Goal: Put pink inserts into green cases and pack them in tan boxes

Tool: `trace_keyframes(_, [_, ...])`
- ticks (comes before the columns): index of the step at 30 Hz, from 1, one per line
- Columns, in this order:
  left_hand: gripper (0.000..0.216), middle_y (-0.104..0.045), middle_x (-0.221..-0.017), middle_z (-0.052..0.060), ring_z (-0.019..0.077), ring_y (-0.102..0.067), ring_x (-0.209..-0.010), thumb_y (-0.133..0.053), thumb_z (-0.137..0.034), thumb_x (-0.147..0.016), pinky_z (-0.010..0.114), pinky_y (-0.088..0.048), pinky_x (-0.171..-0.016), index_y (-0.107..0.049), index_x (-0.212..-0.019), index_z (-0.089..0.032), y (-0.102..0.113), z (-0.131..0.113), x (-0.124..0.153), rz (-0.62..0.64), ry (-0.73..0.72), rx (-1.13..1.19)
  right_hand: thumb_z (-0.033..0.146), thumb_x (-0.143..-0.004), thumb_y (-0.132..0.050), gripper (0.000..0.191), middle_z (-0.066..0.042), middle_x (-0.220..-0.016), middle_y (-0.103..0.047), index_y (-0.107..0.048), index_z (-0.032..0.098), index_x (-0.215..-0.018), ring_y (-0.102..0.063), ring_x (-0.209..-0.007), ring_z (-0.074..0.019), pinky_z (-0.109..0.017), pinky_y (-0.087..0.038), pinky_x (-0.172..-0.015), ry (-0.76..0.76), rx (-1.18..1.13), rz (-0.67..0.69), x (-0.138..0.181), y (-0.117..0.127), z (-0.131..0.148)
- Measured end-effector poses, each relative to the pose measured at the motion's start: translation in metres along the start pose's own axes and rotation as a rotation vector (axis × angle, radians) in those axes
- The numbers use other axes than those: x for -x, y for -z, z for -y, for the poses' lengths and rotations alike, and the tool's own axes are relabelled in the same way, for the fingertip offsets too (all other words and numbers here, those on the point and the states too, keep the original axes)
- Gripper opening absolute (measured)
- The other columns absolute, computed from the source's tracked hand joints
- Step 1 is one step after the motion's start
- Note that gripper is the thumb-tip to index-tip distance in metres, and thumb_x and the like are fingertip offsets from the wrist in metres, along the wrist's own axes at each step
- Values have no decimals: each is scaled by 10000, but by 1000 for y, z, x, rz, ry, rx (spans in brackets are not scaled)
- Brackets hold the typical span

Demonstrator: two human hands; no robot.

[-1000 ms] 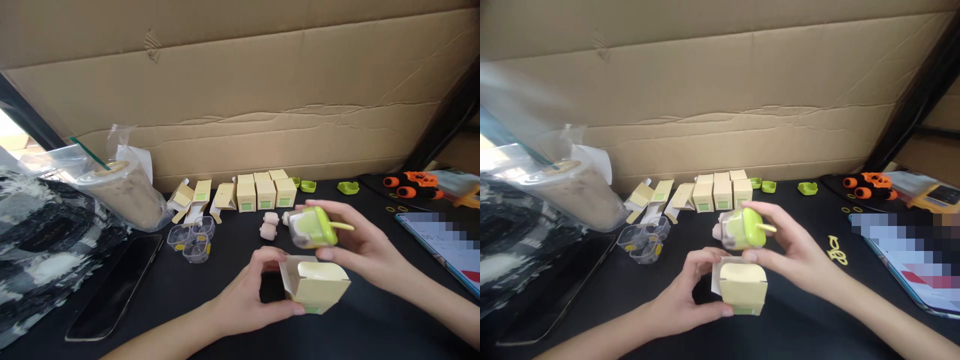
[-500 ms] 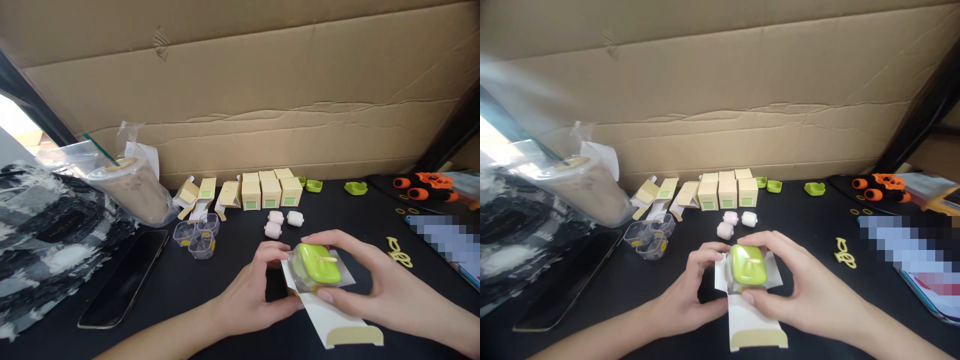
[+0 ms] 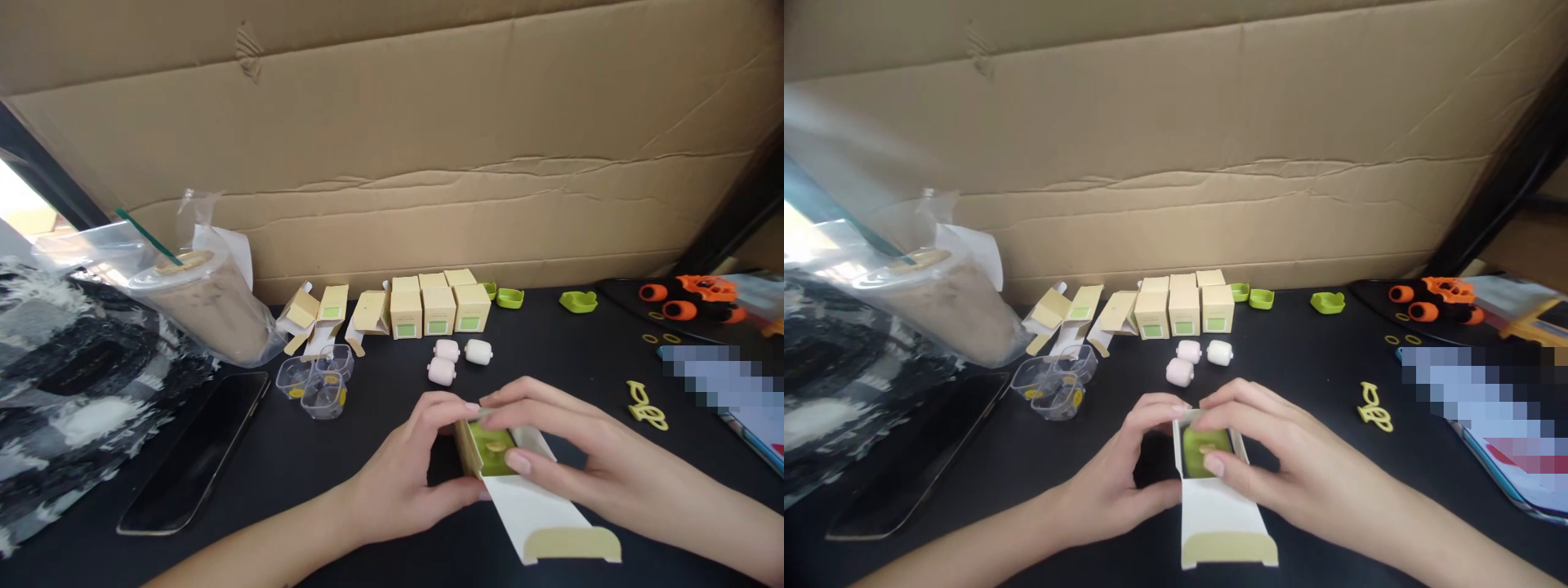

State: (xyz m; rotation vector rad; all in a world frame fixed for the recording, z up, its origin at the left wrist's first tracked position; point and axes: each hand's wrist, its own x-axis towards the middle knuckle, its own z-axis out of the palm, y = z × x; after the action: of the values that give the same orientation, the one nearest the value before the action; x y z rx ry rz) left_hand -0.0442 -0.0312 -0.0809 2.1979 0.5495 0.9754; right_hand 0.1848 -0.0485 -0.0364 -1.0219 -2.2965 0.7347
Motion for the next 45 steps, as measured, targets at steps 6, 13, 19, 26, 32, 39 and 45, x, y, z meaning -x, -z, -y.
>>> trace_keyframes(6, [587,-500,-1197,87,226,-556,-1122,-713,-217,-783,358,-506,-882,-322,-1210,-312,-2,0,1,-71,-25,-4,302,-815,-678,303,-41,-1069,-577,-523,279,-1074,-600,-970,-197,-287,-545,-780,89,17,-231,1,3,-9])
trace_keyframes(13, [456,-538,-1146,108,242,-597,-1077,-714,-238,-752,351,-524,-884,-486,-1147,-247,4,-6,-2,-16,0,-159,386,-989,-411,256,-47,-965,-655,-633,289,-1070,-631,-896,-182,-281,-526,-760,183,-41,-94,2,5,-13])
trace_keyframes(19, [407,-510,-1209,127,251,-547,-1166,-706,-245,-778,373,-488,-962,-514,-1135,-223,6,-7,-2,-1,10,-129,413,-939,-516,408,-46,-1115,-652,-454,360,-1339,-631,-1005,-218,-305,-533,-822,94,39,-188,8,-2,-20])
trace_keyframes(26, [529,-527,-1236,61,205,-558,-1146,-730,-231,-777,354,-488,-963,-404,-1188,-301,1,-7,1,-54,92,24,296,-917,-554,228,-45,-1069,-625,-644,314,-1126,-621,-1014,-194,-281,-531,-847,38,-96,-213,-3,-9,-17])
trace_keyframes(32, [647,-504,-1249,37,196,-569,-1123,-738,-232,-775,363,-490,-958,-309,-1247,-346,-4,-3,5,-95,112,95,336,-927,-543,221,-27,-1021,-667,-655,303,-1114,-640,-965,-189,-279,-522,-827,-68,-234,-137,-6,-11,-17])
trace_keyframes(39, [662,-531,-1207,18,186,-570,-1093,-741,-252,-774,343,-491,-933,-316,-1270,-361,0,-6,3,-48,145,50,323,-918,-567,247,-15,-1025,-659,-652,334,-1150,-623,-968,-179,-273,-497,-836,-83,-307,-128,-5,-11,-17])
trace_keyframes(45, [641,-558,-1179,30,179,-579,-1035,-755,-283,-758,339,-485,-928,-357,-1259,-305,4,-7,-1,-1,207,48,393,-928,-542,251,-38,-985,-649,-713,304,-1089,-619,-867,-181,-286,-499,-760,-174,-469,-116,-6,-12,-19])
